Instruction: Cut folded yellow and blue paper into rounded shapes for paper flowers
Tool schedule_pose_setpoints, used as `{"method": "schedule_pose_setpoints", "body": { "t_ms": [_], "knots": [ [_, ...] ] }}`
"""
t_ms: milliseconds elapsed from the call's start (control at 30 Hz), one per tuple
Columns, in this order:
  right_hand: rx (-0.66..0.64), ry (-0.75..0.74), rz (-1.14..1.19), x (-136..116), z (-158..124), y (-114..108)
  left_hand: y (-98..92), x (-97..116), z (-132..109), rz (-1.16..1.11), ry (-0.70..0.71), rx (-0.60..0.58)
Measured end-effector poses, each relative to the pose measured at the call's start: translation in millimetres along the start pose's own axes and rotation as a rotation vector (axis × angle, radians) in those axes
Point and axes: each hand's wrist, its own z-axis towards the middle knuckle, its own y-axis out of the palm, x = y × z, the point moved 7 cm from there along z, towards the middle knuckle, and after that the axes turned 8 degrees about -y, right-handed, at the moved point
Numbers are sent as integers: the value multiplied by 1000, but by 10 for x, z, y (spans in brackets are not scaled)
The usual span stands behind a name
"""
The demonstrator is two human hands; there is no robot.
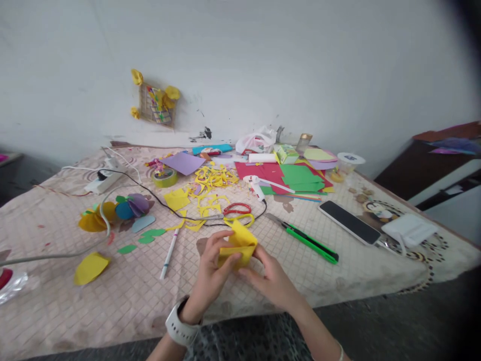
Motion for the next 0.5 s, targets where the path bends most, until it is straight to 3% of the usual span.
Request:
{"method": "schedule_pose_setpoints", "body": {
  "t_ms": [233,400,500],
  "knots": [
    [-86,-17,13,22,73,45,53,-178,43,-116,-70,-95],
    [-231,-25,115,32,155,121,224,-13,82,-132,-56,-442],
    [-283,-20,141,74,192,178,300,61,75,-236,-94,-524]
  ]
}}
